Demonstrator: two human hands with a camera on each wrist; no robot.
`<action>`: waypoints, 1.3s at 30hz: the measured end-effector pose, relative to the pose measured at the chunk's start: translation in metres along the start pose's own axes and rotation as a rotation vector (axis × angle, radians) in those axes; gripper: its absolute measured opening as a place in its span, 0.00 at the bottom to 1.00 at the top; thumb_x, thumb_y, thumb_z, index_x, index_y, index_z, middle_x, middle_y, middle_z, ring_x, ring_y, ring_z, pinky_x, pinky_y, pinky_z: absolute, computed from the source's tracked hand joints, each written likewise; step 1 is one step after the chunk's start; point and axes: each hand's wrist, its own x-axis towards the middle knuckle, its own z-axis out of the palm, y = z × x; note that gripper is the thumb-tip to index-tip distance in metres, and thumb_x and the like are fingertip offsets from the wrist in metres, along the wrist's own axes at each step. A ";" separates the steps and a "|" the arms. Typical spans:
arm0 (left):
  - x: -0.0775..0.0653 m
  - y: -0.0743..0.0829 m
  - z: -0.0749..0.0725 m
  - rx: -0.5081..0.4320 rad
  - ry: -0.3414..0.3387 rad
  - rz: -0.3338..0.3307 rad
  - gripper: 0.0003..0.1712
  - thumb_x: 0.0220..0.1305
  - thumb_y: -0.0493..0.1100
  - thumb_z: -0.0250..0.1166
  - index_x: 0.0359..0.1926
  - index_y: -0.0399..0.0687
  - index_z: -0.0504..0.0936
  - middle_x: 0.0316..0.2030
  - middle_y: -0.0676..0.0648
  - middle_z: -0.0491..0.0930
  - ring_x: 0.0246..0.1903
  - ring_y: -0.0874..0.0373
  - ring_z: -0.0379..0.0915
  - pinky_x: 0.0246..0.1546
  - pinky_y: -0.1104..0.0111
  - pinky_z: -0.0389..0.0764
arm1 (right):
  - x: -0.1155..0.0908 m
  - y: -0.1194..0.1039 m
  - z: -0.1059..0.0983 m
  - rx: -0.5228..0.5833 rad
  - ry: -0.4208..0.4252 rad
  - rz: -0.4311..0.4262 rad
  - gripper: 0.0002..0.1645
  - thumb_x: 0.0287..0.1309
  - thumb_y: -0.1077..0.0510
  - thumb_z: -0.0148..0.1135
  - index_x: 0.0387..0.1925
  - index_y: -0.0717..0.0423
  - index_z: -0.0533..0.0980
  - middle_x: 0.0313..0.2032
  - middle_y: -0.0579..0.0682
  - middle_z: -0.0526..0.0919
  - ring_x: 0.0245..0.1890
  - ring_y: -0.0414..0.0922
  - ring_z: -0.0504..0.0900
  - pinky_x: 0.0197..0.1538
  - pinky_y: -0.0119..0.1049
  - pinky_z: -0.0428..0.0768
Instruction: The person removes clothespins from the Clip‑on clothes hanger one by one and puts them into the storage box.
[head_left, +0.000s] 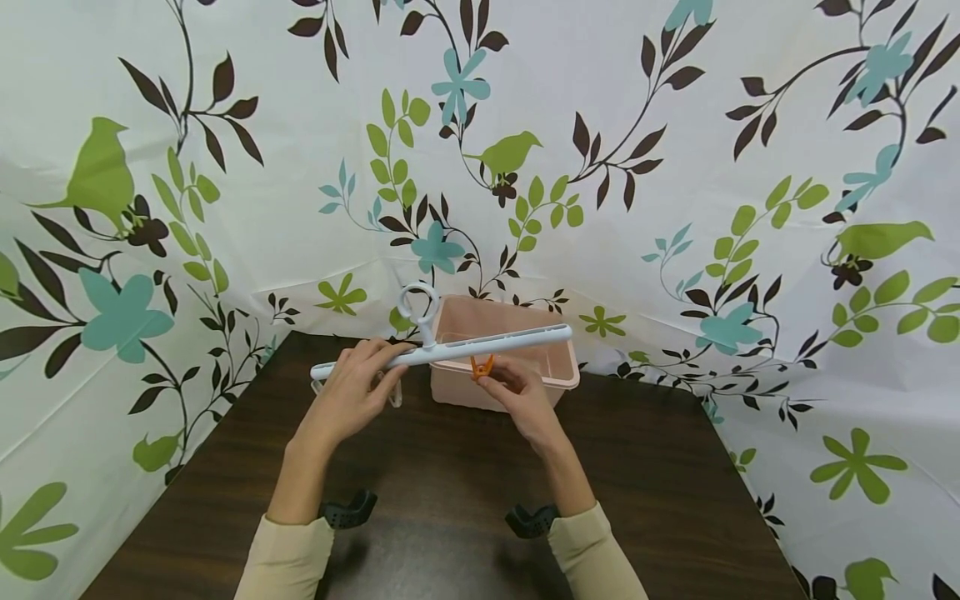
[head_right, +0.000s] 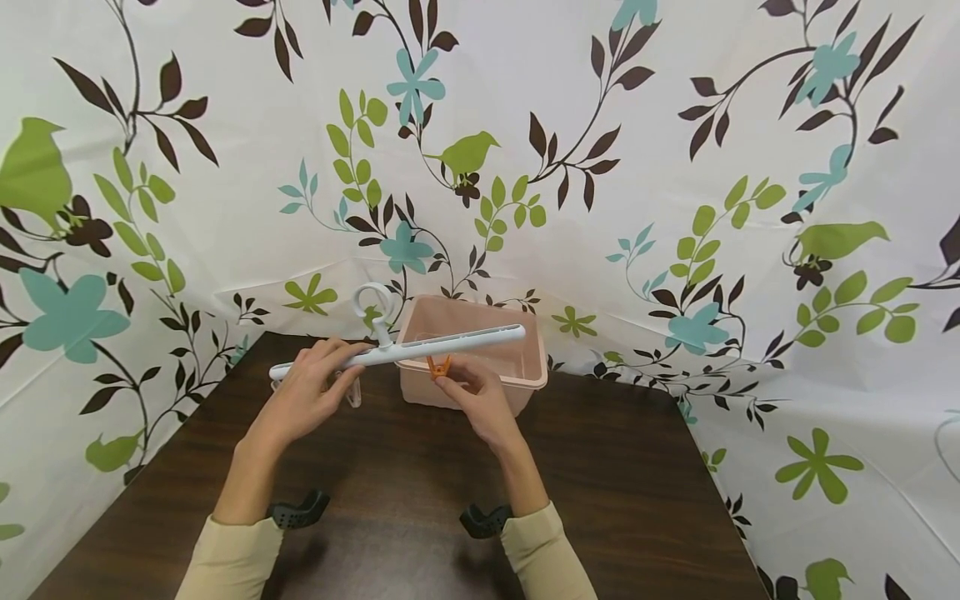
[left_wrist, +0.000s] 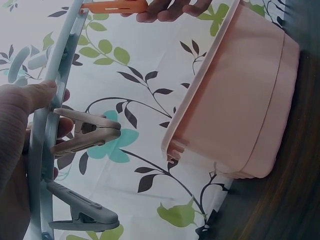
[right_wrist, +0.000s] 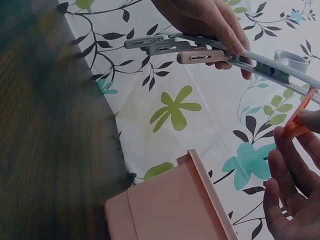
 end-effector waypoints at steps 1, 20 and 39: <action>0.000 0.000 0.000 0.000 0.000 0.000 0.19 0.80 0.46 0.65 0.67 0.54 0.84 0.50 0.50 0.83 0.50 0.51 0.76 0.58 0.49 0.71 | 0.000 0.000 0.000 0.001 0.001 0.001 0.18 0.76 0.55 0.67 0.63 0.51 0.83 0.60 0.66 0.85 0.59 0.47 0.85 0.62 0.37 0.83; -0.001 -0.001 0.001 -0.034 -0.004 -0.003 0.20 0.80 0.45 0.65 0.69 0.54 0.83 0.50 0.50 0.83 0.50 0.52 0.76 0.56 0.50 0.71 | -0.002 -0.008 -0.005 0.021 0.007 0.003 0.22 0.76 0.56 0.66 0.65 0.61 0.80 0.61 0.72 0.82 0.59 0.44 0.87 0.63 0.36 0.83; 0.000 0.001 -0.001 -0.088 0.000 -0.005 0.21 0.80 0.44 0.65 0.69 0.51 0.83 0.50 0.49 0.83 0.49 0.53 0.75 0.56 0.50 0.69 | -0.004 -0.015 -0.009 0.153 0.015 0.027 0.22 0.82 0.55 0.58 0.66 0.66 0.76 0.46 0.43 0.90 0.52 0.44 0.86 0.59 0.41 0.79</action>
